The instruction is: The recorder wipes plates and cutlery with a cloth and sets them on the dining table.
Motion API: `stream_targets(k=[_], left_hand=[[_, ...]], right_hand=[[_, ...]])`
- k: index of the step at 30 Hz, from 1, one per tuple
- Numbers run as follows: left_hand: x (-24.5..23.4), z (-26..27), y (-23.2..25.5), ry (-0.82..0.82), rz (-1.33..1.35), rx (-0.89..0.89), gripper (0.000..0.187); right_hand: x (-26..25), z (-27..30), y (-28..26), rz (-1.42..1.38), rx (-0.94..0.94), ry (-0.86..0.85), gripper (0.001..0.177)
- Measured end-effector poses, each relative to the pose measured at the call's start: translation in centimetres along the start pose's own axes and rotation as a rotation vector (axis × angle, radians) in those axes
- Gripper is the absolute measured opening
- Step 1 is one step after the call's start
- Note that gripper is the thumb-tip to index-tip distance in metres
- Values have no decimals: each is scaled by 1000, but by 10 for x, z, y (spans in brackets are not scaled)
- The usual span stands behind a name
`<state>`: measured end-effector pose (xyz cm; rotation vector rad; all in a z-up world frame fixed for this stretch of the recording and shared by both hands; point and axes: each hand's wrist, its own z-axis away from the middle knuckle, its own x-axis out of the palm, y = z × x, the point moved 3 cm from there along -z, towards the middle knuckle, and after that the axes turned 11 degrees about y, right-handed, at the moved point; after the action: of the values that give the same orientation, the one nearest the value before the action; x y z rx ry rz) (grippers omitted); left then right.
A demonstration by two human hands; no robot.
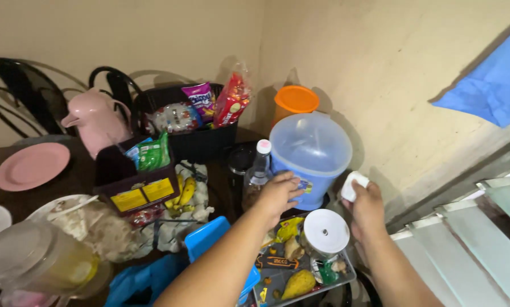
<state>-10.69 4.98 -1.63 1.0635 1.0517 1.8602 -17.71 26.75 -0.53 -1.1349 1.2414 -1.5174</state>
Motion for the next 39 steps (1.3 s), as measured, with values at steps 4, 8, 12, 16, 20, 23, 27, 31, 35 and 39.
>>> stream_targets(k=[4,8,12,16,20,23,27,31,35,39], left_hand=[[12,-20,-6,24,135,-59,60],[15,-48,-21,64,285,-68,57],[19,-56,-26,128,492,-127,52],[28,-38,4,145,514,-97,49],[33,-32,39,114,488,28,44],[34,-30,61,88,460,109,44],[31,-15,86,64,339,231,51],[25,-7,78,65,263,247,51],[17,-14,61,80,175,212,51],[16,-22,55,20,161,203,54]], right_hand=[[2,16,-5,-69,113,-21,24],[0,24,-7,-120,201,-63,25],[-4,27,-4,-105,187,-101,25],[-7,13,10,-95,108,-106,26],[4,24,-18,163,-179,-134,25],[18,24,-51,410,-371,-185,25],[32,-4,-77,450,-618,-318,23],[46,-35,-99,373,-642,-345,22],[63,-60,-126,281,-619,-332,21],[77,-82,-145,278,-585,-256,23]])
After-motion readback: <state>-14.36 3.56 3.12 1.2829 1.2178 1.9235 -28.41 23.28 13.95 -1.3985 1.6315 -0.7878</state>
